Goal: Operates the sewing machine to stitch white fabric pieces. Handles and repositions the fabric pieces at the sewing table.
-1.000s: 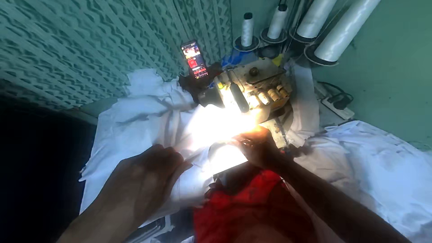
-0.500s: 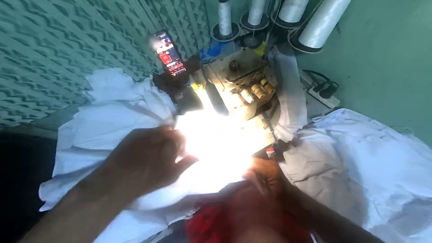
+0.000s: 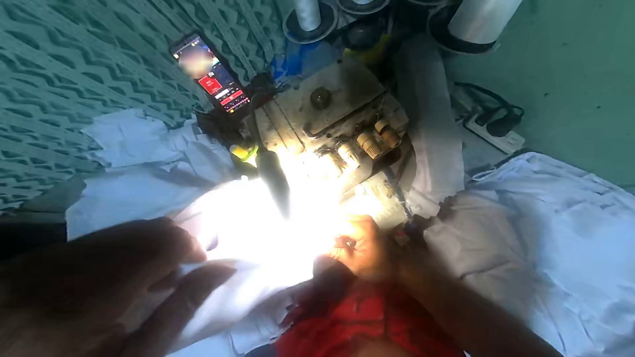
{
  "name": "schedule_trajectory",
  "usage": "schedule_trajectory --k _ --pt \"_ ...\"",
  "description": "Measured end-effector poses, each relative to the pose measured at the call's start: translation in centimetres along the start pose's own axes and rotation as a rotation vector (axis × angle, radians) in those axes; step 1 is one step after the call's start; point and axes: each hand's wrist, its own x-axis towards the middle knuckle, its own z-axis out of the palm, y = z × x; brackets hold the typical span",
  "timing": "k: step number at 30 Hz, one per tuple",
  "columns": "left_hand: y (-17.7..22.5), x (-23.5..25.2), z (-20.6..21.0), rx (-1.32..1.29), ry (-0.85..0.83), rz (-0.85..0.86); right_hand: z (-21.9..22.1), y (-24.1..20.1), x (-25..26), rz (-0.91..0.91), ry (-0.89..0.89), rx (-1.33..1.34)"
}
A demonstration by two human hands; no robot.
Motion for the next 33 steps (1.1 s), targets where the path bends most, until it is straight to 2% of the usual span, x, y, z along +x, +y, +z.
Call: schedule_trajectory --k 4,8,14,16,21,22,24,26,29,31,33 --pt "1.9 1.8 1.5 0.13 -0.115 0.028 -0.2 0.5 0.3 0.015 -0.001 0.019" --pt "2.5 3.5 4.8 0.241 -0.009 0.105 -0.2 0.9 0.6 0.044 -0.004 0.041" --pt "2.6 6.2 7.5 0.389 0.084 0.09 0.6 1.2 1.9 0.008 0.069 0.041" --pt "1.5 6.9 6.3 0.428 0.067 0.026 0.5 0.9 2.3 0.058 0.053 0.007" --pt "-7.3 7.6 0.4 0.573 -0.257 -0.356 0.3 0.0 4.0 0.152 0.025 -0.133" --pt "-8.3 7.1 -0.9 0.545 -0.269 -0.385 0.3 -0.2 4.2 0.165 0.022 -0.168" --pt "-9.2 5.0 -2.6 0.448 -0.201 -0.312 0.2 -0.4 4.2 0.172 0.024 -0.232" --pt "-8.2 2.0 -2.9 0.409 -0.069 -0.168 0.3 -0.3 4.0 0.174 0.022 -0.266" --pt "-4.5 -3.1 -2.1 0.362 0.074 -0.028 0.5 -0.2 4.0 0.144 0.028 -0.341" --pt "-1.4 -5.5 -1.5 0.367 0.074 0.038 1.0 -0.5 4.0 0.041 0.05 -0.393" --pt "2.2 -6.2 -1.5 0.394 0.022 0.061 1.9 -1.6 4.1 -0.101 0.077 -0.312"
